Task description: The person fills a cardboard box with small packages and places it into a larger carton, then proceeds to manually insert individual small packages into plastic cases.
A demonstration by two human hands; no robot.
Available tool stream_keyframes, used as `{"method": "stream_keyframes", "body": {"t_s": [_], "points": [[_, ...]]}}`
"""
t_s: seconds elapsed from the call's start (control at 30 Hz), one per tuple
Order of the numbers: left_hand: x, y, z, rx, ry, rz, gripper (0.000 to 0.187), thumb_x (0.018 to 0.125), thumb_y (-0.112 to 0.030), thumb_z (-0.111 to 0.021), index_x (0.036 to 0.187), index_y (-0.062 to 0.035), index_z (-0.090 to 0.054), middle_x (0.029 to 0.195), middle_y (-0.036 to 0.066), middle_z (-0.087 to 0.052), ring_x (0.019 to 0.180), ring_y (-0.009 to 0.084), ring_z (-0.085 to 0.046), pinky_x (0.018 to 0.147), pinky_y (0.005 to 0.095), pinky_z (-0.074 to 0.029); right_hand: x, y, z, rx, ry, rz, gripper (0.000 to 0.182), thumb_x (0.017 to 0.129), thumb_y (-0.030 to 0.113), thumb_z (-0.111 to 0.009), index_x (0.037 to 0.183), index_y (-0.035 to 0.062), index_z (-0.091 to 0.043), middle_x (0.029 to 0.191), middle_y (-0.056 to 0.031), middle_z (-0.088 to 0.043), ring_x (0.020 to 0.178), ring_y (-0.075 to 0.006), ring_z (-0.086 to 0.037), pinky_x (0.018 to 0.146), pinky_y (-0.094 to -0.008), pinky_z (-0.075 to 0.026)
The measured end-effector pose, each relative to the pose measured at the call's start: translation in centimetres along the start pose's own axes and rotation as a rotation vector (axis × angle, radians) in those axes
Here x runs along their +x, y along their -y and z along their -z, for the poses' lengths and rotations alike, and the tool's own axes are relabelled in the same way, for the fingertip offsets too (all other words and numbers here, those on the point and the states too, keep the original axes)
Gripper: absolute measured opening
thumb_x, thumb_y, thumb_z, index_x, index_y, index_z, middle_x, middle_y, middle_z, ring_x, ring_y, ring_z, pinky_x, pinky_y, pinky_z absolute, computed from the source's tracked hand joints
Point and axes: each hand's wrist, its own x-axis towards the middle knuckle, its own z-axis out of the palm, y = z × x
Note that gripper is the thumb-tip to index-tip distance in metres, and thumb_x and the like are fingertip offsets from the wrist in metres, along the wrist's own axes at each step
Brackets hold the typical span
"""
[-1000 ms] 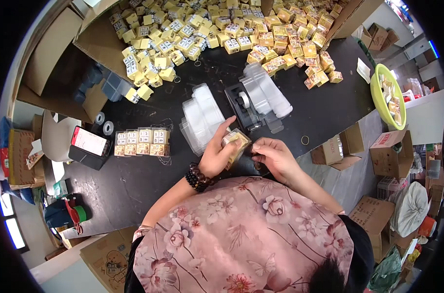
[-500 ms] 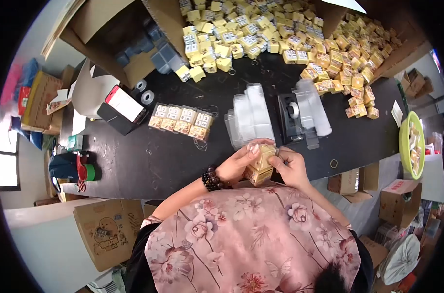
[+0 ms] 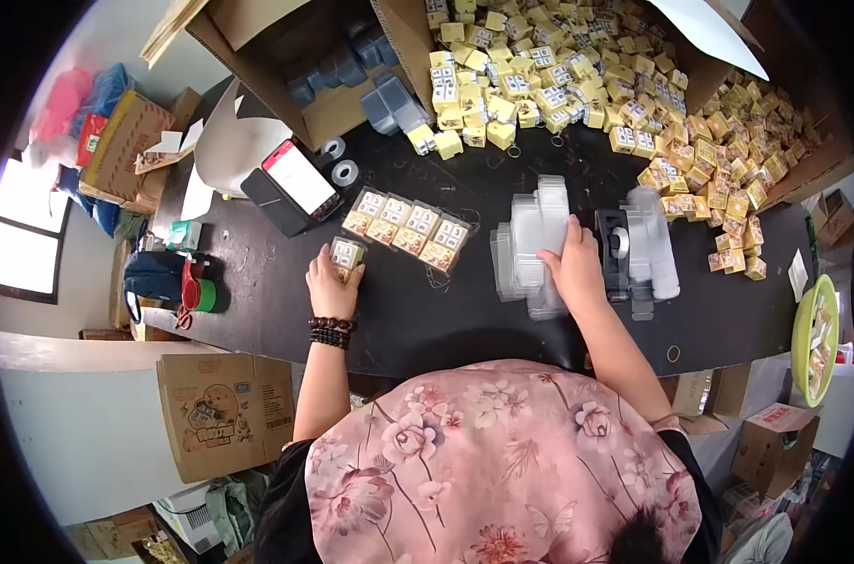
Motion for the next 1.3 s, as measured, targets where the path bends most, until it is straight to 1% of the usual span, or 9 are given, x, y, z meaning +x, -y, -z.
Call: {"method": "stream_keyframes", "body": {"t_s": [0.1,0.33,0.43,0.57,0.7,0.83,1.07,1.2,1.3], "points": [[-1.3,-5.3,1.8,0.361,-0.093,-0.029,0.070,0.077,-0.031,-0.077,0.135,-0.0043,-0.047,0.132,0.016,-0.048,0.118,0.0373,-0.045,0.101,0.0472,-0.037,0.0,-0.7,-0.5,0.076,-0.077,-0.010,0.068,0.078,0.013,-0.076,0.133,-0.0086,-0.042,0.116,-0.0264,-0.052,0.108,-0.0421,-0.052,0.093,-0.0437,-0.045],[-3.4,-17.4,-1.5,-0.504,0.179,-0.612,0.040,0.084,-0.013,-0.069,0.120,0.0011,-0.058,0.119,0.017,-0.055,0.110,0.0350,-0.052,0.095,0.0405,-0.044,-0.6,0.3,1.3,-0.061,-0.210,0.067,0.054,0.083,0.005,-0.069,0.131,-0.0057,-0.046,0.099,-0.0196,-0.054,0.098,-0.0372,-0.056,0.086,-0.0393,-0.048],[-3.7,-20.6,-3.1,-0.550,0.172,-0.650,0.051,0.085,-0.014,-0.069,0.129,0.0042,-0.050,0.124,0.019,-0.051,0.112,0.0363,-0.051,0.097,0.0412,-0.043,-2.9,1.9,4.3,0.541,-0.097,0.143,0.032,0.089,-0.006,-0.057,0.121,-0.0018,-0.059,0.088,-0.0116,-0.054,0.072,-0.0236,-0.061,0.069,-0.0301,-0.051],[-4.4,-21.5,-3.3,-0.650,0.235,-0.630,0.056,0.082,-0.018,-0.073,0.129,0.0022,-0.050,0.123,0.020,-0.051,0.111,0.0368,-0.051,0.096,0.0408,-0.044,-5.7,1.3,5.5,0.846,0.021,0.121,0.039,0.092,-0.008,-0.052,0.131,0.0007,-0.056,0.087,-0.0056,-0.051,0.075,-0.0134,-0.063,0.071,-0.0248,-0.053],[-4.5,-21.7,-2.8,-0.725,0.280,-0.647,0.052,0.078,-0.018,-0.078,0.120,0.0008,-0.054,0.119,0.018,-0.052,0.106,0.0351,-0.053,0.091,0.0396,-0.046,-6.6,1.2,6.8,0.802,0.016,0.132,0.042,0.093,-0.009,-0.050,0.132,0.0023,-0.056,0.088,-0.0054,-0.051,0.073,-0.0133,-0.061,0.069,-0.0246,-0.054],[-3.7,-21.2,-2.3,-0.707,0.401,-0.525,0.033,0.073,-0.017,-0.082,0.088,-0.0053,-0.055,0.088,0.009,-0.054,0.085,0.0287,-0.053,0.076,0.0374,-0.045,-6.8,1.2,7.0,0.490,0.049,0.212,0.049,0.089,-0.009,-0.053,0.135,0.0060,-0.053,0.091,-0.0114,-0.053,0.078,-0.0230,-0.062,0.072,-0.0304,-0.054],[-5.6,-22.1,-0.9,-0.421,0.295,-0.622,0.014,0.083,-0.017,-0.070,0.083,-0.0090,-0.059,0.085,0.004,-0.060,0.088,0.0280,-0.051,0.082,0.0404,-0.032,-6.2,2.3,5.9,0.098,0.098,0.373,0.103,0.070,0.032,-0.080,0.145,-0.0077,-0.022,0.127,-0.0224,-0.042,0.120,-0.0396,-0.042,0.097,-0.0468,-0.039],[-6.0,-22.0,0.0,-0.361,0.298,-0.659,0.012,0.083,-0.016,-0.071,0.085,-0.0086,-0.062,0.085,0.004,-0.063,0.091,0.0259,-0.054,0.086,0.0414,-0.030,-6.5,2.0,4.6,0.230,0.136,0.288,0.046,0.080,0.022,-0.069,0.116,-0.0031,-0.053,0.110,-0.0199,-0.059,0.099,-0.0352,-0.060,0.080,-0.0429,-0.049],[-6.1,-22.0,0.2,-0.497,0.406,-0.682,0.013,0.078,-0.009,-0.074,0.085,-0.0061,-0.064,0.082,0.007,-0.063,0.083,0.0270,-0.058,0.078,0.0389,-0.042,-6.5,1.4,4.8,0.406,0.477,0.024,0.040,0.083,0.022,-0.069,0.116,0.0003,-0.059,0.095,-0.0193,-0.066,0.083,-0.0378,-0.065,0.071,-0.0408,-0.052]]}}
